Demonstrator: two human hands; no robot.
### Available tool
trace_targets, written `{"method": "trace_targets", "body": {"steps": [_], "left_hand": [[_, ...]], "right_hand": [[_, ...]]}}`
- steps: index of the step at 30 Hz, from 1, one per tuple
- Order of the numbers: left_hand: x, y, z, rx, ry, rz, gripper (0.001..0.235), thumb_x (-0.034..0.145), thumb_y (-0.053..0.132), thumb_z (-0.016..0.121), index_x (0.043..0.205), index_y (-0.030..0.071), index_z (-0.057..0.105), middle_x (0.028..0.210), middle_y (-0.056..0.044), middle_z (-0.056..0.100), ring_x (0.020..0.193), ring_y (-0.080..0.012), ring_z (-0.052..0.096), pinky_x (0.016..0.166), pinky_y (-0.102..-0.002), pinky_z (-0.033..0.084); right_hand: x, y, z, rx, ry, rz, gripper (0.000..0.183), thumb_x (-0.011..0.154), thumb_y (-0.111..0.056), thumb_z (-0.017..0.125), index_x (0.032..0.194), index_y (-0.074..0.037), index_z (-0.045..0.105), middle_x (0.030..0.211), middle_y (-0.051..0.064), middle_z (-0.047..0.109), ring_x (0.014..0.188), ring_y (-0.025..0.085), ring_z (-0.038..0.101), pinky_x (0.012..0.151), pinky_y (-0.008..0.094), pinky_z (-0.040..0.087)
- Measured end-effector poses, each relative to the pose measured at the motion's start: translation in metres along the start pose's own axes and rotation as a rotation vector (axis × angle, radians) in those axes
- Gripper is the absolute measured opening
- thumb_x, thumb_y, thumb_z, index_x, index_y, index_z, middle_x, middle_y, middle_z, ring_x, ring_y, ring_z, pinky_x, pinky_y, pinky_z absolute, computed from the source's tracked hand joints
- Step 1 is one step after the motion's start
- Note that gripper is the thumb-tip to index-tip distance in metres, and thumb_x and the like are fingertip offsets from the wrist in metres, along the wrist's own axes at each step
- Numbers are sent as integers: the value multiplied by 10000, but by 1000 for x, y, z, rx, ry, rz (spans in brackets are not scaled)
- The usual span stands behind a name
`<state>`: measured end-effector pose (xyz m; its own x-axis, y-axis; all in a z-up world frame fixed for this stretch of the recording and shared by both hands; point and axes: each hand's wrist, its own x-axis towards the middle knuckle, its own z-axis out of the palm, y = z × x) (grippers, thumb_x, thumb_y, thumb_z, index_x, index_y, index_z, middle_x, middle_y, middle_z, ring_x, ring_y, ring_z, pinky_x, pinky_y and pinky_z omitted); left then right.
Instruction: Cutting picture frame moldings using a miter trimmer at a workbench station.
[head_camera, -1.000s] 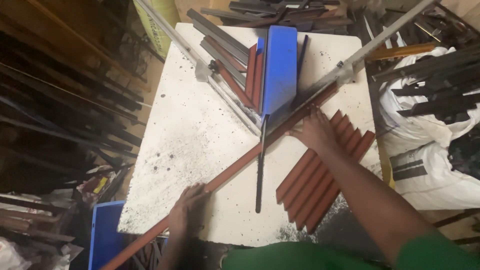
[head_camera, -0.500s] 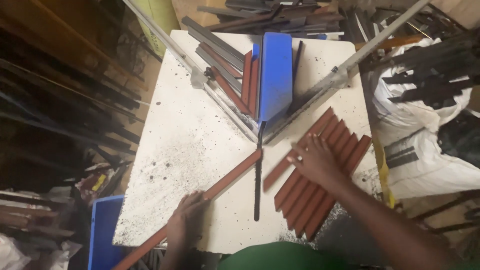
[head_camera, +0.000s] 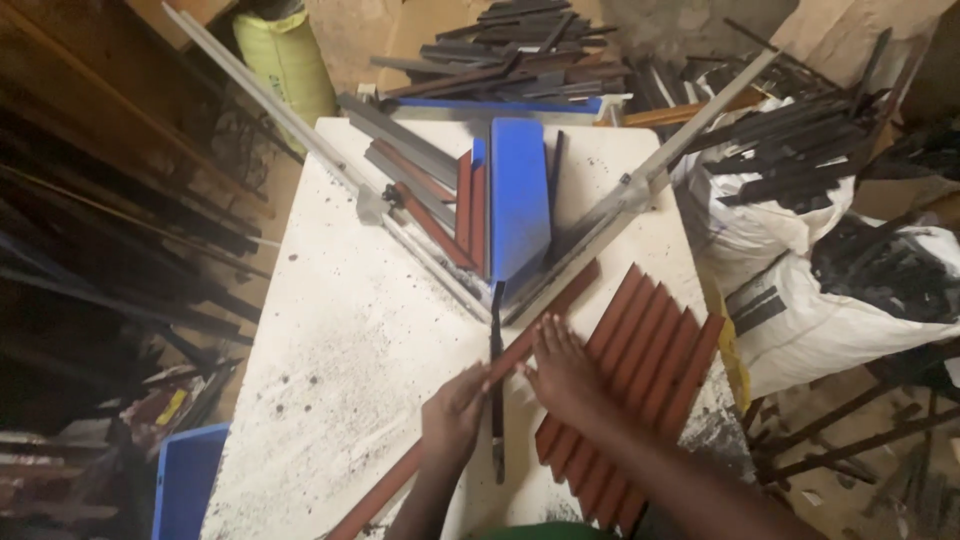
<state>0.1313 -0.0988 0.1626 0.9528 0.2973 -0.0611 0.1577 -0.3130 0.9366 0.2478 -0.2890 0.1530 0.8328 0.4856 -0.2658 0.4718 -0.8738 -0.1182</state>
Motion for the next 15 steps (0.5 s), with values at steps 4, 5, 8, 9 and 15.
{"method": "trace_targets", "body": {"steps": [4,5,8,9,15], "left_hand": [[-26,-27,-31,188,-92,-110,283,940,120,633,1192,183,744,1300,-20,722,1149,-204,747,1057,-340,582],[-36,-50,-41,189,-99,-107,283,940,120,633,1192,183,744,1300,-20,722,1149,-204,747,1057,-340,582],[-55,-132,-79,404,73,286,325,913,65,642,1218,104,744,1314,-112,717,1277,-288,648,1170,-467,421],[-54,-166,-95,525,40,416,387,896,133,649,1274,79,713,1365,-144,674,1312,-316,603,1162,-487,396],[-65,-102,-108,676,-80,476,481,846,85,607,1323,42,658,1423,-185,598,1372,-344,526,1164,-472,377]], "right_hand": [[53,55,9,3,131,48,761,1062,-503,345,1530,97,323,1634,309,157,1503,434,182,1209,495,168],[58,64,-1,6,131,55,761,1062,-503,345,1530,97,323,1634,309,157,1503,434,182,1209,495,168],[75,95,-10,-234,20,42,578,1116,-436,312,1282,12,638,1674,281,211,1580,415,193,1304,475,167],[80,109,-2,-131,135,-35,562,1072,-426,352,1212,6,682,1642,306,252,1547,443,229,1277,496,207],[76,108,-29,-71,122,-74,770,891,-637,529,1232,38,674,1582,358,233,1477,499,210,1202,532,220]]}}
